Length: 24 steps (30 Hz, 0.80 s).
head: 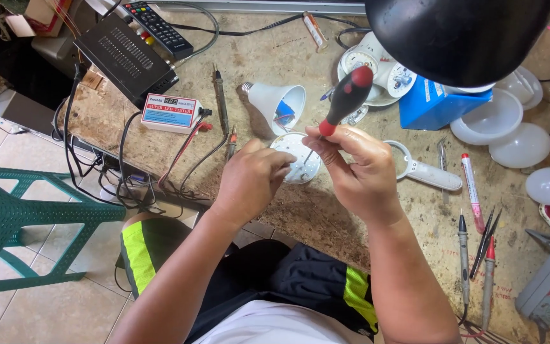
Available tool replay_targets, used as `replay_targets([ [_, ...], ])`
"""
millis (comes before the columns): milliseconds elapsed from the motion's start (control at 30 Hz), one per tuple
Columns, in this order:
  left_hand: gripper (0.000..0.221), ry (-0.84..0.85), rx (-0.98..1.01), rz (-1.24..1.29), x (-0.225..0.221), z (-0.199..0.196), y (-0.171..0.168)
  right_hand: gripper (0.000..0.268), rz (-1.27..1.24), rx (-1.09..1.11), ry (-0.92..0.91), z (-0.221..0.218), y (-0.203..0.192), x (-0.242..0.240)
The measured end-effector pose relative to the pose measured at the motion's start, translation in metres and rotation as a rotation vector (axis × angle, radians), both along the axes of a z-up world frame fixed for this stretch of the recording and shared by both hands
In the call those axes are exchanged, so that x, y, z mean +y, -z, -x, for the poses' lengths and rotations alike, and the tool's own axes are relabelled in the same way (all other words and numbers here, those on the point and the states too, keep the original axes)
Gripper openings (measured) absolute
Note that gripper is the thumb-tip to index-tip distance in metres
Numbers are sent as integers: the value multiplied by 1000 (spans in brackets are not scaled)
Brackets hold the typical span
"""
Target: Disassembling an LED bulb housing using a soldering iron and a screwdriver on a repair bench.
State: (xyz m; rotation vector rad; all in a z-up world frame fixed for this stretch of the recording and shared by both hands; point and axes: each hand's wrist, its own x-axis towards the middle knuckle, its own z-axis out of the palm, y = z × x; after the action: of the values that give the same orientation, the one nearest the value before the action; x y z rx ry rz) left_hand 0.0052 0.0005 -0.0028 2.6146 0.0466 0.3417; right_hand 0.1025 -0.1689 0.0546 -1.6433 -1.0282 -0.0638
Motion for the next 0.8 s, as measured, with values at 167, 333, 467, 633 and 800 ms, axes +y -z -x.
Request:
replay_targets([
  [167, 19, -23, -29, 67, -5, -7, -10, 17, -69, 30, 1, -1, 9, 2],
  [333, 22, -8, 18, 109, -16, -20, -2, 18, -95, -75, 24, 0, 4, 0],
  [467, 12, -24, -143, 125, -22, -40, 27, 14, -59, -180, 79, -2, 2, -8],
  [633, 12, -21, -191, 34, -28, -67, 41, 10, -8, -255, 132, -8, -2, -15],
  [800, 16, 26, -211, 83, -21, -66, 29, 14, -33, -147, 154, -14, 6, -15],
])
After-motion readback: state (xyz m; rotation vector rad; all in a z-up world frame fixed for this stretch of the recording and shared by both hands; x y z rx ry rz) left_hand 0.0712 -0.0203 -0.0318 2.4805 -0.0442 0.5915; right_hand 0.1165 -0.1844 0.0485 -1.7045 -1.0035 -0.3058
